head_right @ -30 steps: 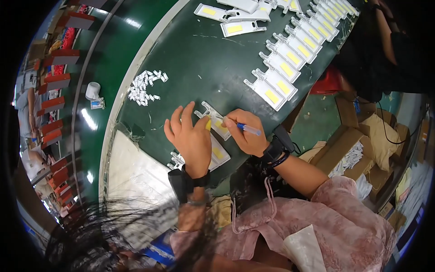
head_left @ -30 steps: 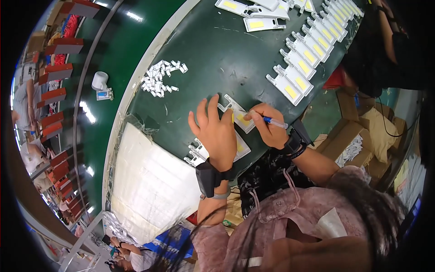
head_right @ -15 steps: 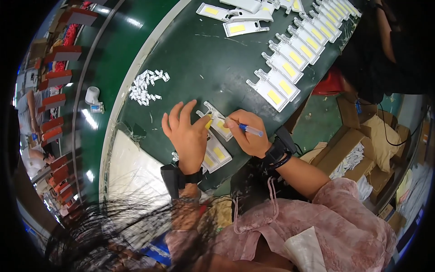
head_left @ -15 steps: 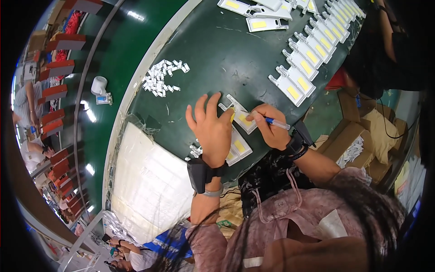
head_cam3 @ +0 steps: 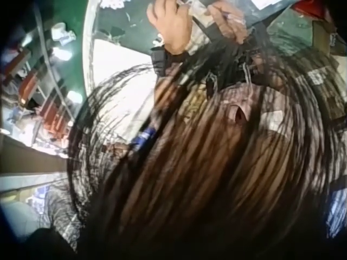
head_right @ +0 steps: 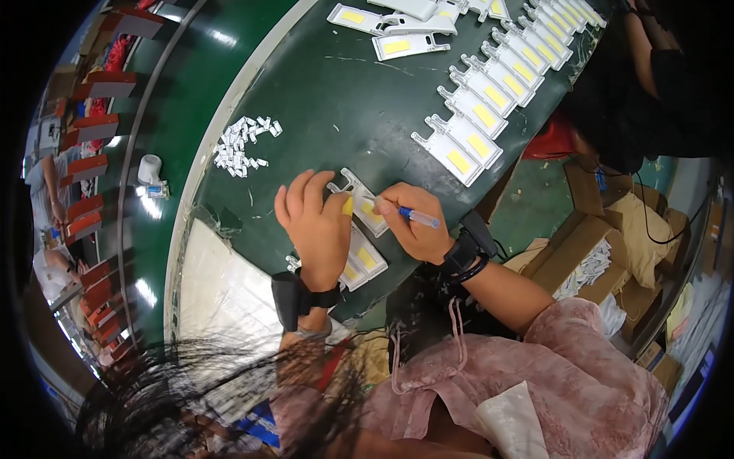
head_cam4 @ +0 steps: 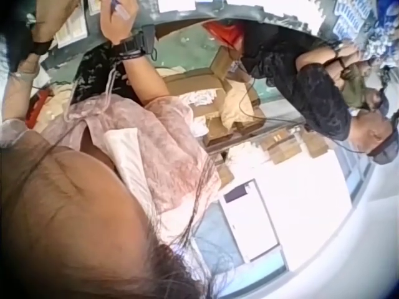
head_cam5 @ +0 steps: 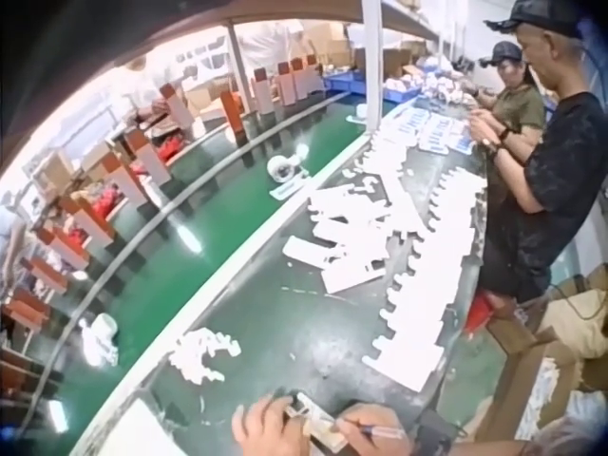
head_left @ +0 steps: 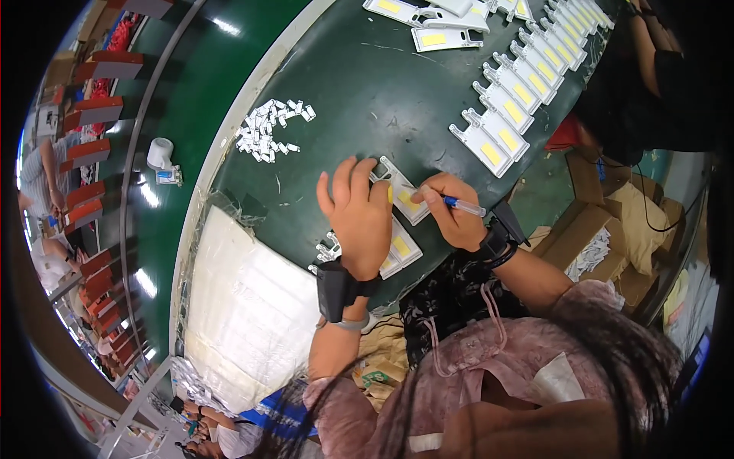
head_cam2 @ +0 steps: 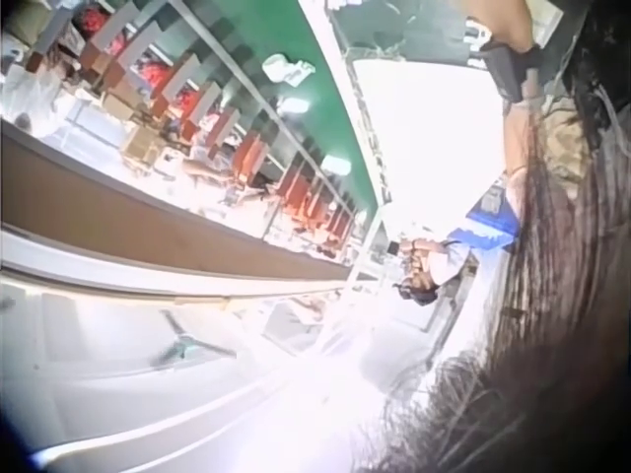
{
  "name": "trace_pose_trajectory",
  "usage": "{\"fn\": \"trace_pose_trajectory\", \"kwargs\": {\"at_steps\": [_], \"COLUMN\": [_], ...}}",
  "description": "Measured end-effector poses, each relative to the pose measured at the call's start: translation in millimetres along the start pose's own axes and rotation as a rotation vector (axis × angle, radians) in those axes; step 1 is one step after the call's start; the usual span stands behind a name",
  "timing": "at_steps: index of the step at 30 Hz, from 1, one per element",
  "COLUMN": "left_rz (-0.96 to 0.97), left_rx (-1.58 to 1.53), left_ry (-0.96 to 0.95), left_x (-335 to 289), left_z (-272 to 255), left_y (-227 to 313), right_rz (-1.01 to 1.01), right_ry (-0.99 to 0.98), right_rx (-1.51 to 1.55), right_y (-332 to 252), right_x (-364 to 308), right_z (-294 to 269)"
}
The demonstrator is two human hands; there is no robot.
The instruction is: The person picks up a small white component and places it onto a white plastic housing, then uses a blue pen to press it into place before setting the assembly aside.
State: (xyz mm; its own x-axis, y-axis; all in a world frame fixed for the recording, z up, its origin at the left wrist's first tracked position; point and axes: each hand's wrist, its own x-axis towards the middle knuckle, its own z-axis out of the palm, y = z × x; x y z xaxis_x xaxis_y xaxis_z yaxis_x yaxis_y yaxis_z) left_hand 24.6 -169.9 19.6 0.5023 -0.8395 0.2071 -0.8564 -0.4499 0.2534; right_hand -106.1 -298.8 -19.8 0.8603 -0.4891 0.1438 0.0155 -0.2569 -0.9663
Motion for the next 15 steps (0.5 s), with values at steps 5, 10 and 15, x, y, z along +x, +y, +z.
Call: {"fn": "trace_pose_trajectory", "kwargs": {"at_steps": [5,10,15], "left_rz": [-0.149,-0.155,-0.116], "left_rx": [0.118,0.126,0.224], "left_ry": [0.065,0.077,0.037], "left_x": [-3,1,1], "left_z": [10,9,12], "left_y": [18,22,23], "right_rz": [-0.016,-0.004,-0.015], "right_ry": [-0.007,0.004,0.010], "right_rx": [-0.019,-0.021,-0.002], "right_y": [-2,-1,1], "right_x": [0,1,1], "right_z": [2,1,1]}}
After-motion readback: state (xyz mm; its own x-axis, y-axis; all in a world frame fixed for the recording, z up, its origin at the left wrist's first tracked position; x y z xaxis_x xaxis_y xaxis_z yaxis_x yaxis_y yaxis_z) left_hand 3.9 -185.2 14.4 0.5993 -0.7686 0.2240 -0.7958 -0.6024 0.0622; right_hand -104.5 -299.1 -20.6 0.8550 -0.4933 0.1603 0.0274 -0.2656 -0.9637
